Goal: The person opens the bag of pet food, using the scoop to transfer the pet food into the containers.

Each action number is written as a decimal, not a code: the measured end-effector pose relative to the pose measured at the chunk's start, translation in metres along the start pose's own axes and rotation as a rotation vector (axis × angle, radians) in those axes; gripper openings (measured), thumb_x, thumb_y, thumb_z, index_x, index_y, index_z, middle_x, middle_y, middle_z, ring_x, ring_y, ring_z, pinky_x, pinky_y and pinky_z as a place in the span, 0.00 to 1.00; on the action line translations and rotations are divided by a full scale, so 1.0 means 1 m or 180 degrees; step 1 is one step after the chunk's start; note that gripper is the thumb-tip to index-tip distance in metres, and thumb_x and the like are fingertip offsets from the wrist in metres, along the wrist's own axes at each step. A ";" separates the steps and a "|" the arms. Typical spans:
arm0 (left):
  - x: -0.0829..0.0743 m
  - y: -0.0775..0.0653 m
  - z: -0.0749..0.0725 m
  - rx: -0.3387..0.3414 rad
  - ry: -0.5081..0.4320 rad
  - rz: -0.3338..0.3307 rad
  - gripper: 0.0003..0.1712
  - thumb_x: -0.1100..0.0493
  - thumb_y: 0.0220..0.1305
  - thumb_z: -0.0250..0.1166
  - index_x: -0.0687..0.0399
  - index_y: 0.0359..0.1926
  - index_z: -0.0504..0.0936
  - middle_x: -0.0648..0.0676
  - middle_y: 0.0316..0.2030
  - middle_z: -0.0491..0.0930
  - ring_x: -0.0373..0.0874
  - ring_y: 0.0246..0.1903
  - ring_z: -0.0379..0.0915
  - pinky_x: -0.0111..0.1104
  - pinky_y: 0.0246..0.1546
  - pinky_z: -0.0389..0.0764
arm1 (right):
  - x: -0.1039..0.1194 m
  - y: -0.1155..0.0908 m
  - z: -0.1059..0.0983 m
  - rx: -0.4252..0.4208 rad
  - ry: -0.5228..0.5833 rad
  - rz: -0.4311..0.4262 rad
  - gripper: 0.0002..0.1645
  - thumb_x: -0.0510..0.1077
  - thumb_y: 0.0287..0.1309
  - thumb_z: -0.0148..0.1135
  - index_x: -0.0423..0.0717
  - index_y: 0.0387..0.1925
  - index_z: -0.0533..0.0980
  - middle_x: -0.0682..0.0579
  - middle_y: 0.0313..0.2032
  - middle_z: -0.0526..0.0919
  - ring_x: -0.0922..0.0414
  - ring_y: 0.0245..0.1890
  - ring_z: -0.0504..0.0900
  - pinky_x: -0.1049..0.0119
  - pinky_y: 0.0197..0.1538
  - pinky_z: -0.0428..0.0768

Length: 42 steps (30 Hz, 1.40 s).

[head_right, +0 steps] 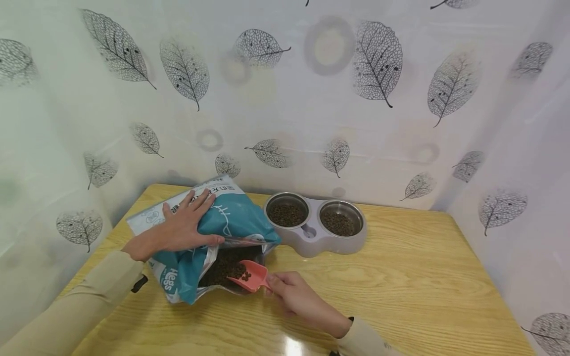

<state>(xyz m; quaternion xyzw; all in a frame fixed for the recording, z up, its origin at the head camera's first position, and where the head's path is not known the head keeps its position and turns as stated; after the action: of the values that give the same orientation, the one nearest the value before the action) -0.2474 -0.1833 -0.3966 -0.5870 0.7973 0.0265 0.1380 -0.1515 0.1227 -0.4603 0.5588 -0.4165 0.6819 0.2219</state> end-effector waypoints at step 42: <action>0.000 -0.001 0.003 -0.0097 0.0018 0.0025 0.71 0.16 0.54 0.59 0.49 0.84 0.41 0.60 0.83 0.39 0.69 0.80 0.28 0.85 0.60 0.34 | 0.024 -0.031 -0.174 -0.2518 -0.2214 -0.0331 0.28 0.54 0.80 0.49 0.33 0.51 0.81 0.48 0.23 0.79 0.61 0.19 0.67 0.65 0.23 0.67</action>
<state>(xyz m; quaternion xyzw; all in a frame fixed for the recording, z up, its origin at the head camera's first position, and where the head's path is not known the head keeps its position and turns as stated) -0.2459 -0.1828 -0.3994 -0.5860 0.7995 0.0375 0.1267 -0.2345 0.2787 -0.4330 0.6455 -0.6628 0.2351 0.2980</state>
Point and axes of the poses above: each hand's wrist, its own y-axis towards the middle knuckle, its own z-axis out of the palm, x = y × z, the point moved 1 cm from there along y, towards the middle knuckle
